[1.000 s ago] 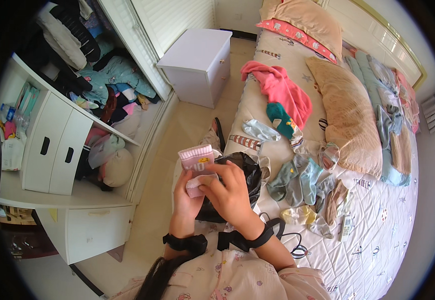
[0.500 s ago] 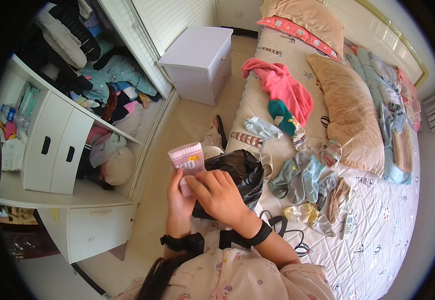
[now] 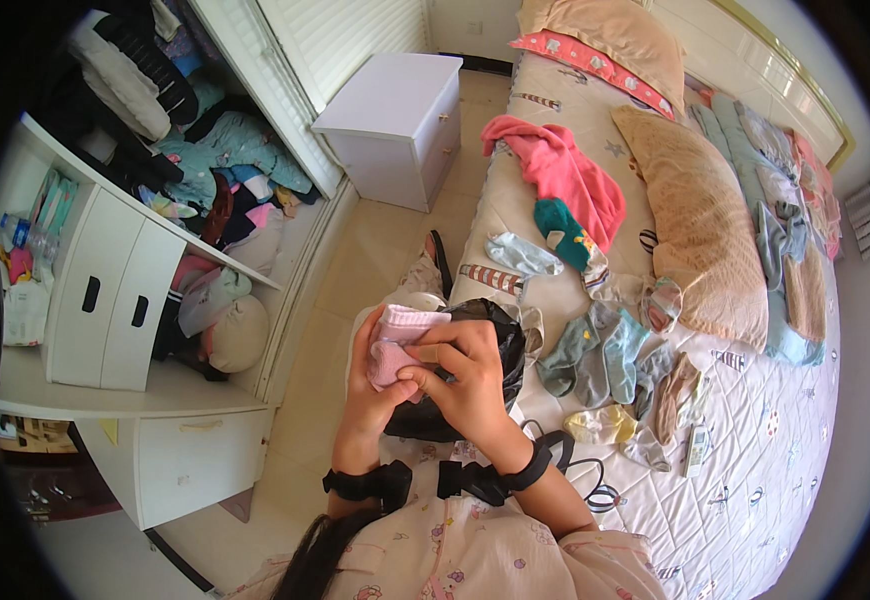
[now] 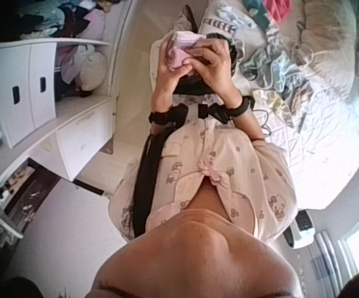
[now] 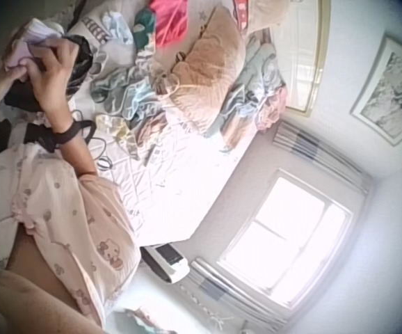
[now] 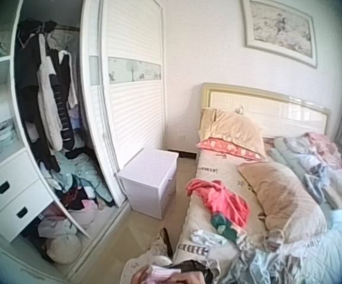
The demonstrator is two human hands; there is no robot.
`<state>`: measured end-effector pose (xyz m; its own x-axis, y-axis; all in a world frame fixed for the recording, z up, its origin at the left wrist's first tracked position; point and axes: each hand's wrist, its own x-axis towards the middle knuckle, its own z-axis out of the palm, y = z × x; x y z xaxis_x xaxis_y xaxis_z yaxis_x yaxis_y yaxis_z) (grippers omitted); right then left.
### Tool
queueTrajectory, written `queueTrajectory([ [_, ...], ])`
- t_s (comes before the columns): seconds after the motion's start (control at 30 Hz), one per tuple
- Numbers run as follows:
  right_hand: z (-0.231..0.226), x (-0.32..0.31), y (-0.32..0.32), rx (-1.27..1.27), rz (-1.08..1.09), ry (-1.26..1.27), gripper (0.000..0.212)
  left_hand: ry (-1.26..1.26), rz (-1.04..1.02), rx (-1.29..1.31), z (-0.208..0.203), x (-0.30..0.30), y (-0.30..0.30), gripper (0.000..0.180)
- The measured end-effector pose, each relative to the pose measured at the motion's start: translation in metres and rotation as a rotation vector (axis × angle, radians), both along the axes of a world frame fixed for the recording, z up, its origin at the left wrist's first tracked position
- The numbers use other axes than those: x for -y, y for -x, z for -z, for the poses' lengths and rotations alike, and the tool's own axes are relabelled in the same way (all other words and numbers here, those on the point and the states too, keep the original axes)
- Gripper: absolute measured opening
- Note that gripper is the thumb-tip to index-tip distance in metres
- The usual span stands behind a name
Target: The person sorts socks on a bed, picking individual socks from a black plastic bag and matching them with pairs already spread out on the surface.
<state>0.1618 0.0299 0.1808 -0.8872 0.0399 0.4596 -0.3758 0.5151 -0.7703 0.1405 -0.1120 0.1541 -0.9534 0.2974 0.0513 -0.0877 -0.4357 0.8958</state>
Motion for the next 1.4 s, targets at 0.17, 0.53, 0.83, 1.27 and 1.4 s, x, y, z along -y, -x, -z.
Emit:
queueTrajectory([
  [0.17,-0.005,-0.001,0.004,-0.074,0.124,0.114,0.082,0.058,0.013,-0.031,0.004,0.006,0.000,0.081],
  [0.53,0.019,0.002,0.002,0.256,-0.161,0.531,0.036,0.269,-0.158,-0.274,0.028,-0.004,0.006,0.060],
  [0.83,0.009,0.001,0.006,0.125,-0.152,0.465,0.020,-0.201,-0.328,0.188,0.023,-0.010,0.000,0.060],
  [1.27,-0.002,0.008,0.008,0.093,0.116,0.186,0.019,0.006,-0.110,0.089,0.023,-0.014,-0.003,0.046],
  [1.4,-0.004,0.002,0.005,0.249,0.015,0.285,0.010,-0.032,-0.062,0.099,0.010,-0.008,0.003,0.044],
])
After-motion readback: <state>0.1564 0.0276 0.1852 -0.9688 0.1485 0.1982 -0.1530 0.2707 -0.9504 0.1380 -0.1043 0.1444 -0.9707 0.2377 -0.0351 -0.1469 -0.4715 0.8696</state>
